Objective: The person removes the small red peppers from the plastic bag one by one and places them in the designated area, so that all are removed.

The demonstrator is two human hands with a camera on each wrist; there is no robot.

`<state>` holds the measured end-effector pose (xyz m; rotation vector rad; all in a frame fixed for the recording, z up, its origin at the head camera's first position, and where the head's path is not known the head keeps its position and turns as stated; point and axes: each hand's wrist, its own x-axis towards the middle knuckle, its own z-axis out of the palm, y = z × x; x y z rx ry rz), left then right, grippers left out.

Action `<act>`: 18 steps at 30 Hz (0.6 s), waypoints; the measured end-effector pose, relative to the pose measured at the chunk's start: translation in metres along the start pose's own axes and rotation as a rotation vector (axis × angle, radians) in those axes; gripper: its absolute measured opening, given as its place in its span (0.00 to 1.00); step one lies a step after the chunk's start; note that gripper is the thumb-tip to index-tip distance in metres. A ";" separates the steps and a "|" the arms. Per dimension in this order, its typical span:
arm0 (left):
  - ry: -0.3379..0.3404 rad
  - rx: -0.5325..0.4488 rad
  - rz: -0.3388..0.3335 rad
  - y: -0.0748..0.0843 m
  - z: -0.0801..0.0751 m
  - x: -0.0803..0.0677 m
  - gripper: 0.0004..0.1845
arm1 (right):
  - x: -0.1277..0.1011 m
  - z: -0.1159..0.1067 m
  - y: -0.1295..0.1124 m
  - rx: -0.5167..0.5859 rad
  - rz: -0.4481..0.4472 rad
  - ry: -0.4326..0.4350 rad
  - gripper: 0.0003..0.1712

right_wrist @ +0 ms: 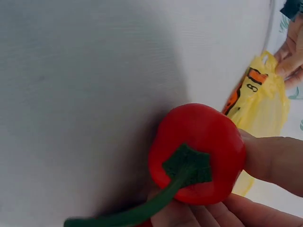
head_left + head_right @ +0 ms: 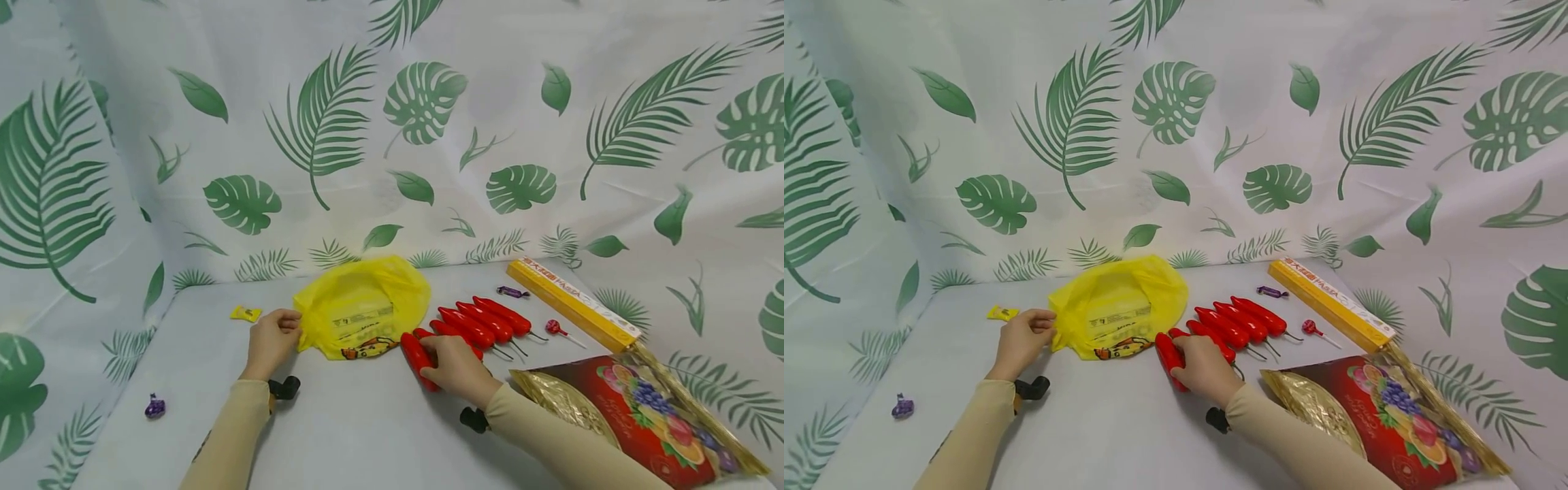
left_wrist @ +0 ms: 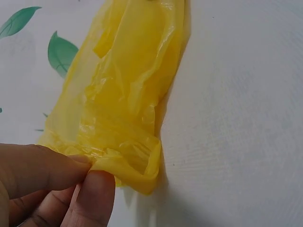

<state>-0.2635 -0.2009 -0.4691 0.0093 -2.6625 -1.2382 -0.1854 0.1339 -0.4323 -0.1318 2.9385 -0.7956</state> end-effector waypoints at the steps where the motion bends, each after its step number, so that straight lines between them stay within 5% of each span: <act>1: -0.001 0.001 -0.003 0.000 -0.001 0.000 0.12 | -0.001 0.000 0.001 -0.005 -0.003 0.004 0.33; 18: -0.030 -0.006 -0.021 0.000 -0.001 -0.003 0.12 | -0.012 -0.008 0.004 -0.156 -0.036 0.067 0.36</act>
